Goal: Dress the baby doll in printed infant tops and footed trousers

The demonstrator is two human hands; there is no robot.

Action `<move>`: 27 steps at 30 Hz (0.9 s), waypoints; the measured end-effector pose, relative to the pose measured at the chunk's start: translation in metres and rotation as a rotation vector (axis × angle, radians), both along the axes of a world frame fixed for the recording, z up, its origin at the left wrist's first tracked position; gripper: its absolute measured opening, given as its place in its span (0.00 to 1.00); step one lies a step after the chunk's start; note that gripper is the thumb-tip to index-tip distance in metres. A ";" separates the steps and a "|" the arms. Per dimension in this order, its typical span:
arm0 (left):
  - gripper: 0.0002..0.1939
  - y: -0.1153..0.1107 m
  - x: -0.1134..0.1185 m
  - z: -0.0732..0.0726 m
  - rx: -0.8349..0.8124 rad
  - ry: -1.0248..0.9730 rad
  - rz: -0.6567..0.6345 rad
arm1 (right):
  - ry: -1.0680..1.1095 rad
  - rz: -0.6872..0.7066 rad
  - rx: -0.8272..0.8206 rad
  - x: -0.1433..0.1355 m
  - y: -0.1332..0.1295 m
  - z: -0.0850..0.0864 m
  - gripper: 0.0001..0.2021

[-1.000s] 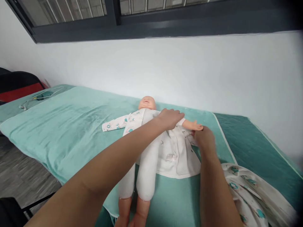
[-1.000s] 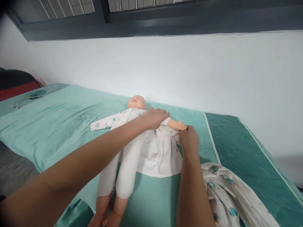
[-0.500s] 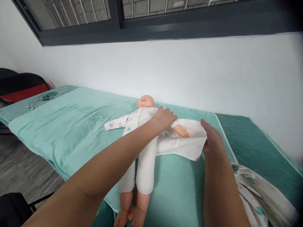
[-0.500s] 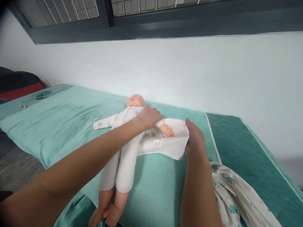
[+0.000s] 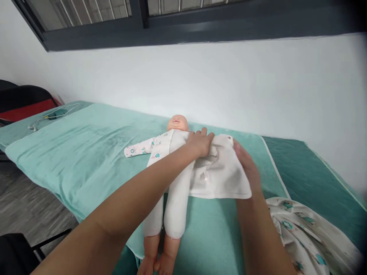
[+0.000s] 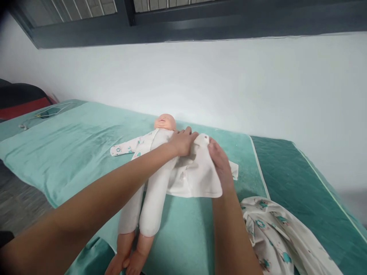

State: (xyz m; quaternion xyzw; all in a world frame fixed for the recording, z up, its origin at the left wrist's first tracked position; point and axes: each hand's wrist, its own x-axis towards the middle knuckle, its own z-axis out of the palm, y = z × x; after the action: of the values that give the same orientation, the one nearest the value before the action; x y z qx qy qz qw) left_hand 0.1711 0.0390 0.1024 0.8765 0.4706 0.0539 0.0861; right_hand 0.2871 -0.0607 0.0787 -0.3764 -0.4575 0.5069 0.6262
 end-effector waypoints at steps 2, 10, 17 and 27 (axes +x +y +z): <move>0.21 0.009 -0.016 0.006 -0.085 -0.193 -0.152 | 0.029 0.107 -0.015 -0.012 -0.001 -0.002 0.23; 0.11 0.028 -0.085 0.004 0.131 -0.518 -0.085 | -0.247 0.381 0.148 -0.038 -0.006 -0.012 0.25; 0.05 -0.017 -0.114 -0.024 0.226 -0.766 0.245 | -0.797 0.168 0.495 -0.048 -0.016 -0.010 0.12; 0.15 -0.153 -0.203 -0.108 -0.039 -0.912 0.351 | -0.721 0.006 0.371 -0.052 -0.052 -0.035 0.14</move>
State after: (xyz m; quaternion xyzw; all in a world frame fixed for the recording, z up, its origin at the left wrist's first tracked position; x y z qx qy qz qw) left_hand -0.0318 -0.1136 -0.0057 0.6692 0.5264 0.4374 0.2896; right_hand 0.2349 -0.1127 0.0441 -0.4092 -0.7325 0.2533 0.4815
